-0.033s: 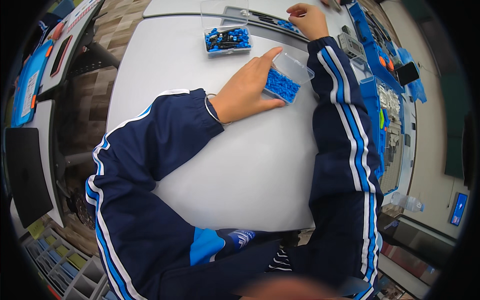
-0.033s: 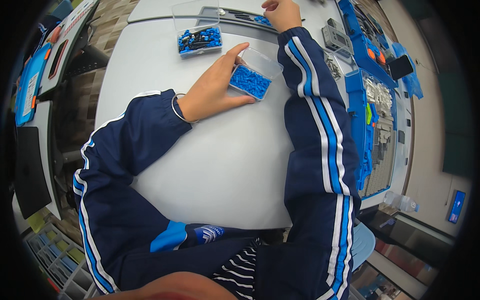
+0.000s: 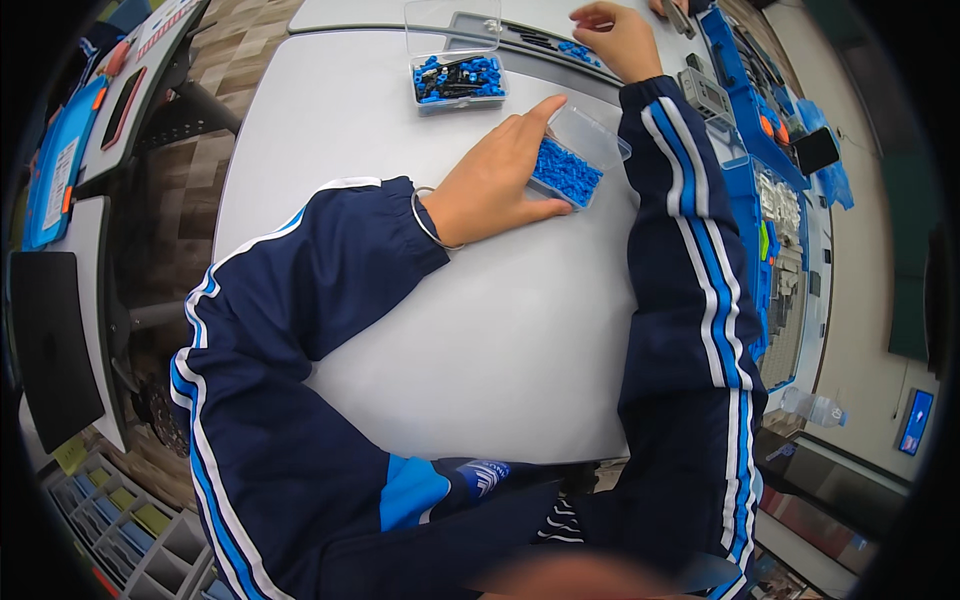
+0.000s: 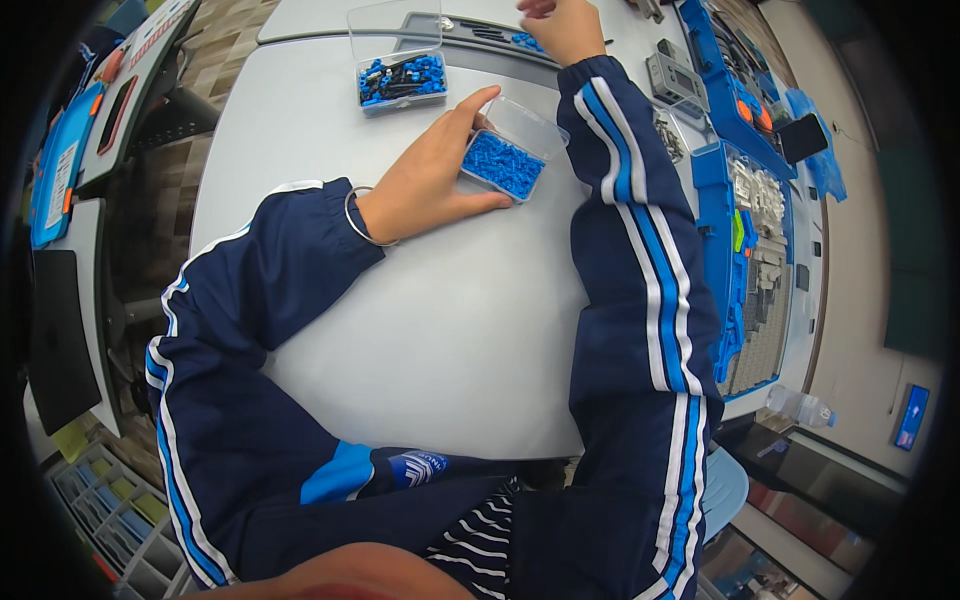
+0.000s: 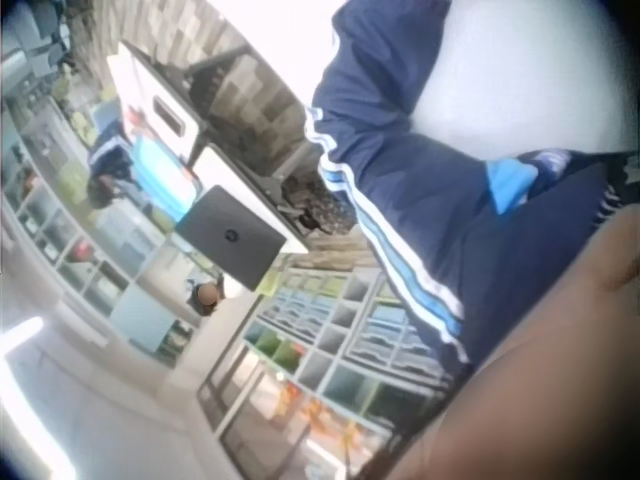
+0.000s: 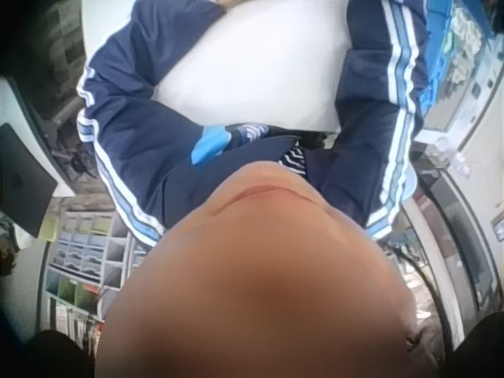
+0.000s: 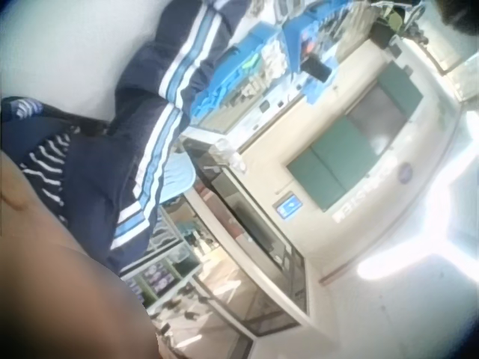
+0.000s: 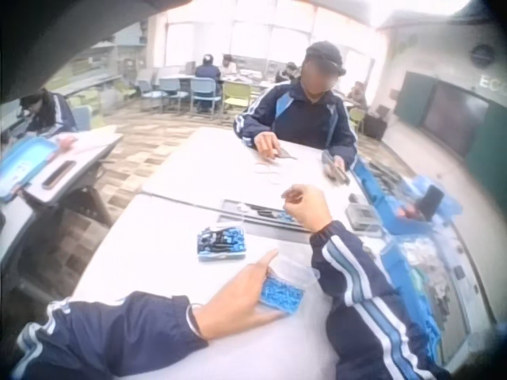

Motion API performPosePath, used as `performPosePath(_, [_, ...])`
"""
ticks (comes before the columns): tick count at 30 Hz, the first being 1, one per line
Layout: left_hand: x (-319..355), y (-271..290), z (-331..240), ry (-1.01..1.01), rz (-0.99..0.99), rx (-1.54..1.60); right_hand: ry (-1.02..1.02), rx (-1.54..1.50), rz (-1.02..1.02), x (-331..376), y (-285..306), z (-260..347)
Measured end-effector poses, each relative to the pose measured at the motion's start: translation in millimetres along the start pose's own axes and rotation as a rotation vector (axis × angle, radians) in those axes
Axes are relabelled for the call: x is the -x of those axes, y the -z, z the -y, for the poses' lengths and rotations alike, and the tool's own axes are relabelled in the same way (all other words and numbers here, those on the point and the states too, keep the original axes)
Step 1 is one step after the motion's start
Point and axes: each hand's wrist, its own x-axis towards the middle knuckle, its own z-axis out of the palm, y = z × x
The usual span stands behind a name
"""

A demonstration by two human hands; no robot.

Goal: The person sorts blue plastic pieces from a container, then uses pliers to cut a long gray strip and attaches a blue gear to it. The person handles small parts and tools on a white table.

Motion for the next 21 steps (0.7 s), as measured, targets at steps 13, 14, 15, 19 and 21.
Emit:
performPosePath(13, [-4.0,-0.2,7.0,-0.029,0.01,-0.054,0.047,0.312,0.157,-8.5,-6.2,-21.2])
performPosePath(14, [-4.0,-0.2,7.4,-0.023,0.013,-0.053,0.077,0.279,0.14,-6.5,-9.1,-22.7])
performPosePath(15, [-4.1,-0.3,7.8,-0.033,0.007,-0.055,0.087,0.294,0.13,-6.8,-10.8,-22.4])
performPosePath(19, [-3.5,-1.2,8.9,-0.041,0.008,-0.058,0.205,0.381,0.12,-10.9,-15.0,-17.6])
performPosePath(21, [-3.2,-1.6,8.9,-0.038,0.008,-0.06,0.231,0.406,0.135,-14.5,-16.7,-19.3])
